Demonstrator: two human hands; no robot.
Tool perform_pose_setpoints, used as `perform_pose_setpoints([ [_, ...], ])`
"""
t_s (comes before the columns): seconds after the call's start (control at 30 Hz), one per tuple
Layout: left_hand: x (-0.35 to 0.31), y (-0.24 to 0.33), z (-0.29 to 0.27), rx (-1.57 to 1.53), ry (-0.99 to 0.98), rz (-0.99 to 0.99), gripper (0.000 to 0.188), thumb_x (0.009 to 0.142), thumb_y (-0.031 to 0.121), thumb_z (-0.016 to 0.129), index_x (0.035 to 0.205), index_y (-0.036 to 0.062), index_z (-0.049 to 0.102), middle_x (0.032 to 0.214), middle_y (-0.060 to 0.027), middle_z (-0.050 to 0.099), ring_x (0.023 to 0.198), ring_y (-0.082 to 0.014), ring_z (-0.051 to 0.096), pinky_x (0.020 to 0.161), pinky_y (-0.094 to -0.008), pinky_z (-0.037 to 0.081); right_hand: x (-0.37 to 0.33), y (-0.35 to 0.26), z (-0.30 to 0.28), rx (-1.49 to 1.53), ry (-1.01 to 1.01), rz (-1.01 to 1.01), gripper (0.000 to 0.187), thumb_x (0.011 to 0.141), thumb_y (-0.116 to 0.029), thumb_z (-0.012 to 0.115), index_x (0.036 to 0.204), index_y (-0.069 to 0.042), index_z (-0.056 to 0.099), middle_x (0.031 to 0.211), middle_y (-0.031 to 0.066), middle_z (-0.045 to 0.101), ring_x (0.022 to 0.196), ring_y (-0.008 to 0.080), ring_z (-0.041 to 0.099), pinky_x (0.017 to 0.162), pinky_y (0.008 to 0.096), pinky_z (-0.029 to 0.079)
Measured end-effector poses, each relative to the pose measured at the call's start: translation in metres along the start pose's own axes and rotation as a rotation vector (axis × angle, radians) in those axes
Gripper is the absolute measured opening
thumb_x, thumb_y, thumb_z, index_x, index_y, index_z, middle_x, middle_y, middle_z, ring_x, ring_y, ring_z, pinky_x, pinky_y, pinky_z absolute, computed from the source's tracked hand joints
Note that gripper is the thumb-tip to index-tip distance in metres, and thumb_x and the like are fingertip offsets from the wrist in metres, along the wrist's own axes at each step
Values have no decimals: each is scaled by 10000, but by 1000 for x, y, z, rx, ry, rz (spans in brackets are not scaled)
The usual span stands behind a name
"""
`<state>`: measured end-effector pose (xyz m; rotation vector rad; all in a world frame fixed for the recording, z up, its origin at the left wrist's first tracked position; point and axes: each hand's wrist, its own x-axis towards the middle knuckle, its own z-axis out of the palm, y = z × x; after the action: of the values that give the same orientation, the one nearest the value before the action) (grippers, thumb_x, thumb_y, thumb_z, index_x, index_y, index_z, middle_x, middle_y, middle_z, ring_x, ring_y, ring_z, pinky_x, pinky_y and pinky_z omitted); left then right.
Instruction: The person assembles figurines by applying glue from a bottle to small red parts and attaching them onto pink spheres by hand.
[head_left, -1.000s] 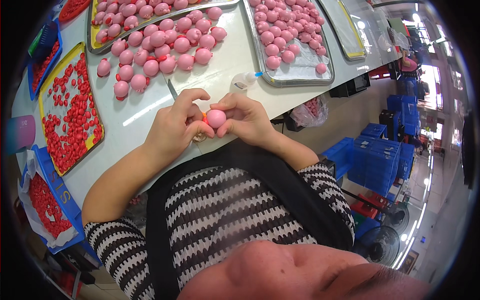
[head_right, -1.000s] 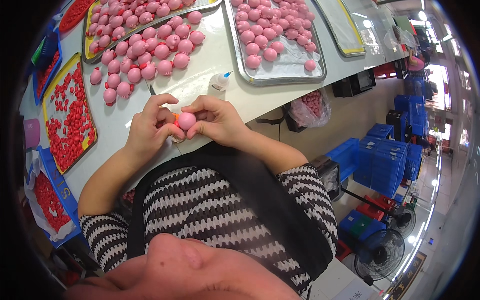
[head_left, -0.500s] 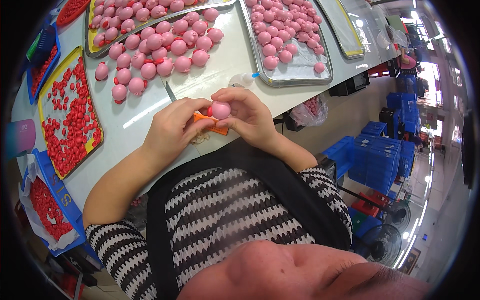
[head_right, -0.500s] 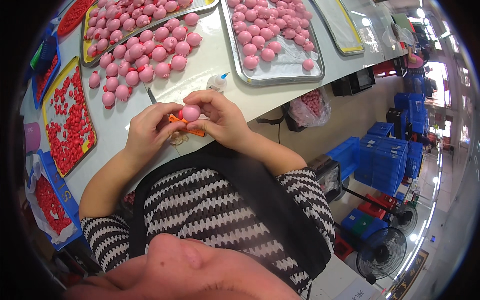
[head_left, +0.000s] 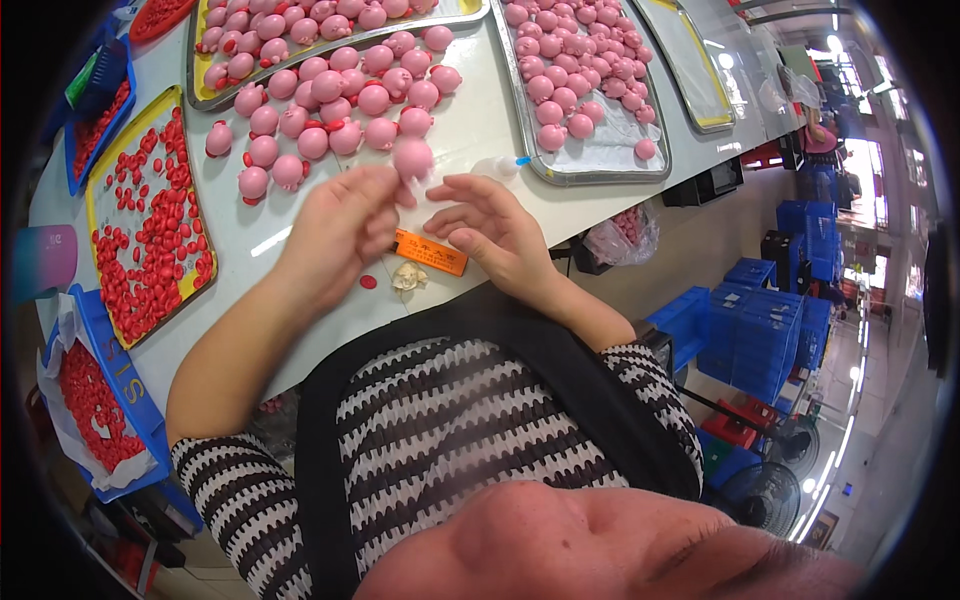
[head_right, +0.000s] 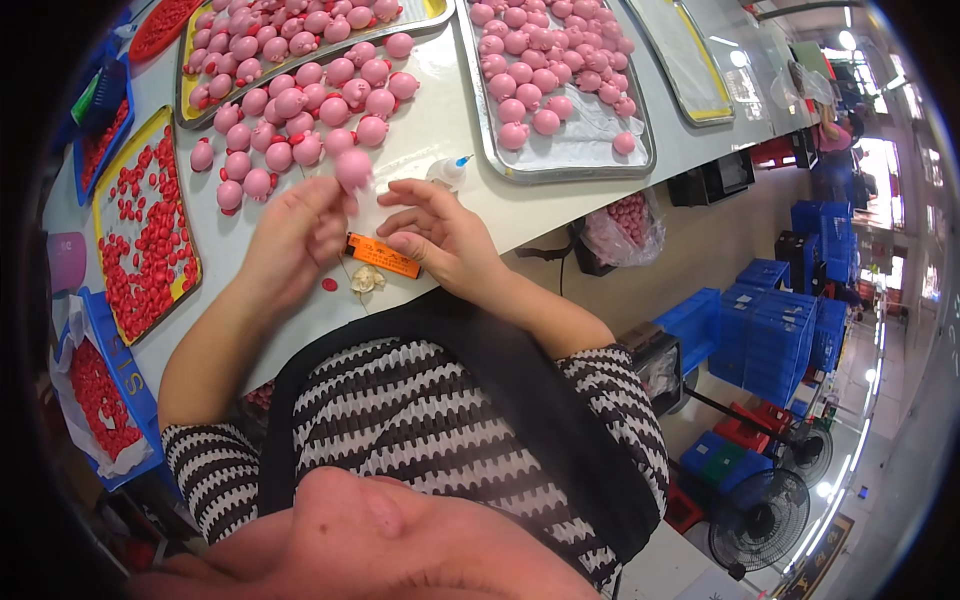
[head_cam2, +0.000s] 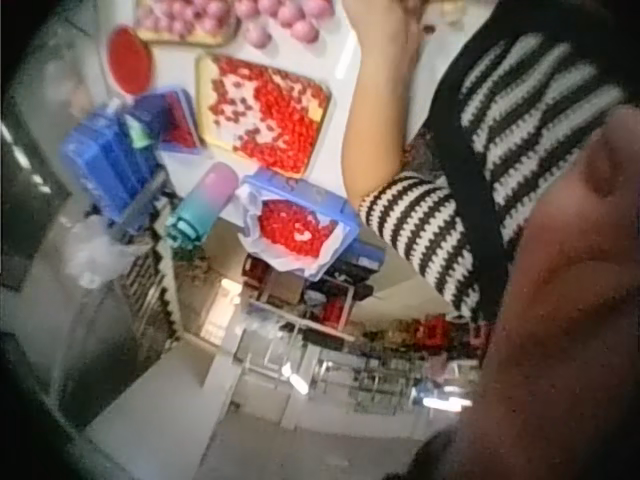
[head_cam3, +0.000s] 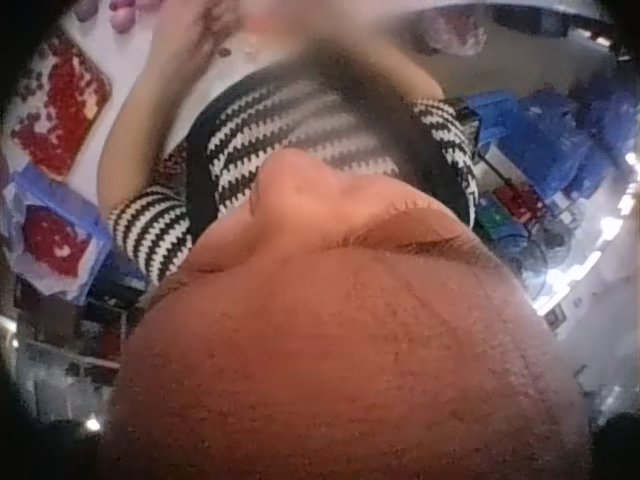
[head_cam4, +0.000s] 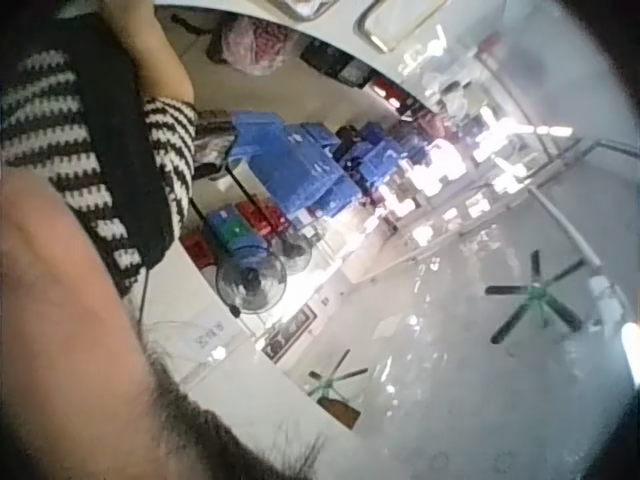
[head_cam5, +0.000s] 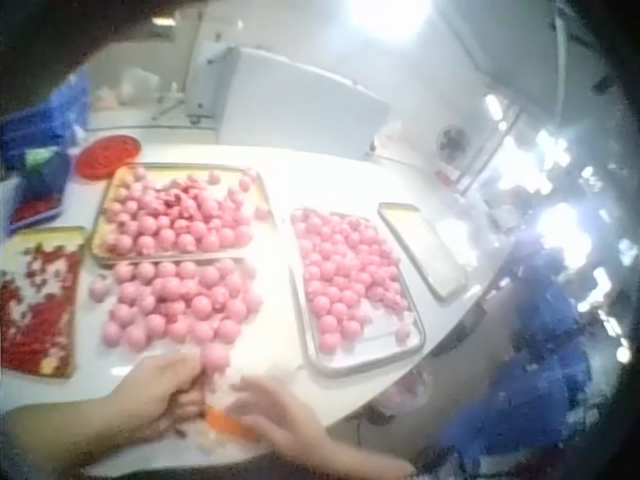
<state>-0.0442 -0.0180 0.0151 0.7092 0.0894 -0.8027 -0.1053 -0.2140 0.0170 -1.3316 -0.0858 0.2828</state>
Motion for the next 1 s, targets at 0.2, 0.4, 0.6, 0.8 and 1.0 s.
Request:
perform_pose_setpoints([
  [0.2,-4,26,-10,18,-28,38,325,899,113,493,1192,-26,458,1107,-124,528,874,-131,507,767,-237,433,4,5,6,-205,-81,14,364,887,-21,521,1226,35,401,1104,128,526,998,180,548,886,299,439],
  [0.4,-10,16,-1,112,-13,-29,275,905,17,453,1170,-52,474,1094,-142,548,947,-154,568,844,-244,469,-5,2,-6,-437,11,-167,268,876,-1,527,1133,45,466,1003,113,554,908,154,566,804,273,458],
  [0.6,-10,8,-4,252,71,-57,245,909,60,487,1125,-51,511,932,-103,592,737,-118,584,674,-199,490,1,11,-21,-814,539,-644,347,749,-82,704,1025,-5,507,774,58,491,601,127,452,549,238,400],
  [0.8,-9,-4,2,404,43,-3,218,911,100,506,1074,-39,546,772,-44,573,615,-80,518,521,-184,395,7,3,-23,-1035,480,-284,552,715,-123,741,1155,4,433,990,125,465,689,163,457,623,277,432],
  [1.0,-11,-5,10,554,-17,37,183,915,113,504,1021,-5,596,741,0,525,587,-51,448,512,-174,346,9,-4,-29,-947,328,-249,293,760,-144,696,956,5,537,826,101,516,655,173,521,590,283,448],
])
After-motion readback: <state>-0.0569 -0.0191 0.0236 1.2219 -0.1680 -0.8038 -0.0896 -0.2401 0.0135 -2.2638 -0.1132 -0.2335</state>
